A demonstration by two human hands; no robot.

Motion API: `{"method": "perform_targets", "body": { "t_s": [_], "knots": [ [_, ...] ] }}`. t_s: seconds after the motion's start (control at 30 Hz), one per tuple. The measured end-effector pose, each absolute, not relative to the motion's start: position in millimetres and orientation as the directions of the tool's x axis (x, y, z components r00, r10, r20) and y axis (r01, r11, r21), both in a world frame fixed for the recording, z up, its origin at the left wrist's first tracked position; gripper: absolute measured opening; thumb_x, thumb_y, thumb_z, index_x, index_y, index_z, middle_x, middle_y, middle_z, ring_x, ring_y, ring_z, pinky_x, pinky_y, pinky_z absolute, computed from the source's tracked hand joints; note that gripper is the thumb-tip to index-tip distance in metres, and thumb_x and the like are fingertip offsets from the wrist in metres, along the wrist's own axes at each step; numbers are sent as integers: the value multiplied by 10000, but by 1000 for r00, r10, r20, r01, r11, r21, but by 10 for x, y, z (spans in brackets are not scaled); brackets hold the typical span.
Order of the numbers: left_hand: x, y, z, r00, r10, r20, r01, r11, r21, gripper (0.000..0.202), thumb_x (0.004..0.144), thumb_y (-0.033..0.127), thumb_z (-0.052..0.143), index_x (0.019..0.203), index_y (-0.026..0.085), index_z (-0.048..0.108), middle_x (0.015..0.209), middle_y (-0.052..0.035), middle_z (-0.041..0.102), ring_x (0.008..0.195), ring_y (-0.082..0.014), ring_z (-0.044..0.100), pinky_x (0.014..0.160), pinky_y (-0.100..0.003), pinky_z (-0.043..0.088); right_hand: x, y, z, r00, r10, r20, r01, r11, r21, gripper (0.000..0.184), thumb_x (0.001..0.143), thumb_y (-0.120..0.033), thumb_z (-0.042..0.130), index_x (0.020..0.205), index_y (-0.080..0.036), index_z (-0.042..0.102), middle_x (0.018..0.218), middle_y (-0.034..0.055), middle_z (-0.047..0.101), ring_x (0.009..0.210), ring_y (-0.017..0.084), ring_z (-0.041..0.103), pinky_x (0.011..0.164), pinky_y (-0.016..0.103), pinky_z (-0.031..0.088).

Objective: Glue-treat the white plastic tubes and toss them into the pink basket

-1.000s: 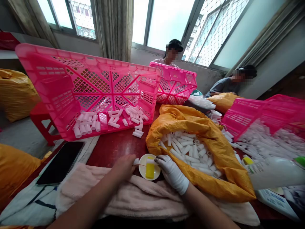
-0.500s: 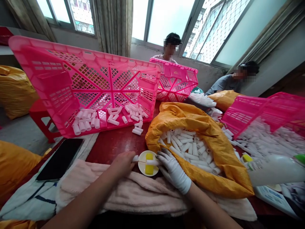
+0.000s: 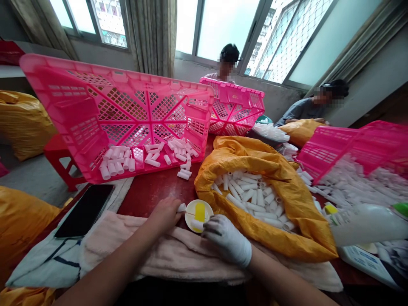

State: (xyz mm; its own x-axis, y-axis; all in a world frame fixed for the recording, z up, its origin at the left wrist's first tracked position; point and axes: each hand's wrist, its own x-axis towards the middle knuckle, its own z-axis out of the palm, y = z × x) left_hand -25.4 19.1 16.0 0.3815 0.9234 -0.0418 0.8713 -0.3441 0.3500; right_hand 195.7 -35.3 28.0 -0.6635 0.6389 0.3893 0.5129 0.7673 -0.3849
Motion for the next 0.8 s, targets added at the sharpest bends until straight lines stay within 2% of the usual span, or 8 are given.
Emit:
{"method": "perform_targets", "body": {
  "t_s": [0.1,0.2,0.33,0.47,0.53,0.63,0.7,0.8],
  "knots": [
    [-210,150,280,382,924,31,872,-372,318,177,791,317,461,890,196,545,935,-61,572,915,-206,495,802,-317,329,1904,-280,186,-208,849,485,415,526,-743,200,837,-205,457,1028,-236,508,1009,68,563,910,190,555,770,348,487],
    [-144,91,384,461,887,14,779,-412,473,160,791,331,462,860,205,533,874,-30,591,835,-168,525,739,-263,352,1864,-214,134,12,947,320,199,311,-929,196,835,-273,466,1024,-227,485,951,54,583,778,170,595,652,308,530],
    [-56,39,416,524,850,-54,673,-374,638,118,756,324,498,780,209,515,786,17,590,716,-125,538,608,-204,349,1907,-206,320,-65,904,423,181,427,-886,124,797,-256,536,918,-227,540,957,42,569,898,176,563,794,324,491],
    [61,3,348,548,829,-113,684,-367,631,180,757,381,490,776,203,508,749,12,594,676,-132,552,569,-206,353,1975,-208,559,-350,813,466,296,568,-768,105,808,-221,519,896,-230,574,993,48,569,964,177,534,858,329,438],
    [141,-27,319,516,852,-83,753,-405,519,208,782,388,452,802,192,517,776,-28,611,715,-165,569,596,-232,369,1955,-176,571,-298,877,377,392,473,-789,136,827,-297,483,872,-207,575,927,55,595,880,181,561,782,315,463],
    [256,-73,317,470,879,-74,839,-419,347,235,805,363,409,841,167,535,798,-89,625,739,-207,584,623,-269,383,1857,-119,481,-113,976,184,524,216,-824,346,860,-416,369,659,-188,532,622,19,564,592,153,544,555,272,453],
    [303,-88,340,469,876,-110,846,-410,342,250,794,372,422,851,164,547,799,-98,632,731,-218,589,616,-276,387,1788,-113,417,-67,990,122,555,138,-821,401,860,-453,346,590,-192,486,528,-4,512,500,135,500,477,250,409],
    [307,-77,383,493,852,-177,803,-367,470,292,738,447,485,819,181,574,787,-69,638,720,-210,585,595,-261,380,1749,-170,373,-102,982,158,509,188,-840,398,867,-456,332,623,-187,496,543,-9,523,481,116,494,441,219,381]
  ]
}}
